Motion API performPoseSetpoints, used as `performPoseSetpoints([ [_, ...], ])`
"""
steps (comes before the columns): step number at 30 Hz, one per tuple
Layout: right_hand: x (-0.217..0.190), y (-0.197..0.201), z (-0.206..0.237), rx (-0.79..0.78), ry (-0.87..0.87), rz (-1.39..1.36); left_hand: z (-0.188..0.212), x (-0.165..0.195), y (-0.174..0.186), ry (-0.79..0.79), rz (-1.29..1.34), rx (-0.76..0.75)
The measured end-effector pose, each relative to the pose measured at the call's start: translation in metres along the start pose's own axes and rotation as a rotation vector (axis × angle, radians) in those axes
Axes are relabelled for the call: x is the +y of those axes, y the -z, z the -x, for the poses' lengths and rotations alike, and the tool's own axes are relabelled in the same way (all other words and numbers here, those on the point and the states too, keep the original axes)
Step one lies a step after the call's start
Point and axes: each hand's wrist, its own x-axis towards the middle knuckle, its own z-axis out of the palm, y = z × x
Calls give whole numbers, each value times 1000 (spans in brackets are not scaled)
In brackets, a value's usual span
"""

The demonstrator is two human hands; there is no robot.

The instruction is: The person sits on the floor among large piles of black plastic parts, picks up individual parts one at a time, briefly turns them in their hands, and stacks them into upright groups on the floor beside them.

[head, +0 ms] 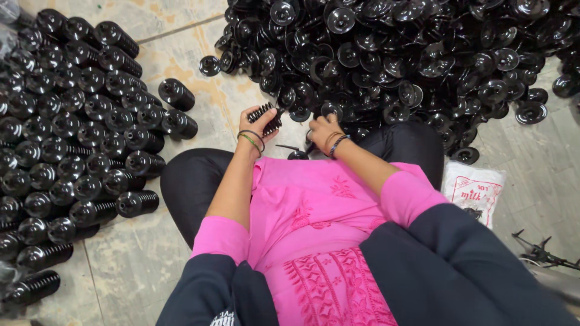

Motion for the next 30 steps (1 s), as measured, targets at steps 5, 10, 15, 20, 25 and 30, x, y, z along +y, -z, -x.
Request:
performPoseSetpoints([
  [5, 21, 28, 2, 485, -368, -767, 8, 7, -5, 114, 39, -98],
  [10, -9, 43, -23, 763, -727, -1089, 20, 4, -8, 148, -11, -264],
  [15, -48, 64, -34, 870, -527, -1107, 21, 5, -7, 137, 73, -305],
  [20, -34, 79, -22, 1105, -293, -356, 19, 6, -10, 129, 121, -184],
  [25, -13, 58, -23, 943, -645, -1262, 21, 6, -14, 140, 91, -186],
  [30, -46, 42, -28, 880, -522, -1362, 21, 6, -11, 115, 157, -262],
])
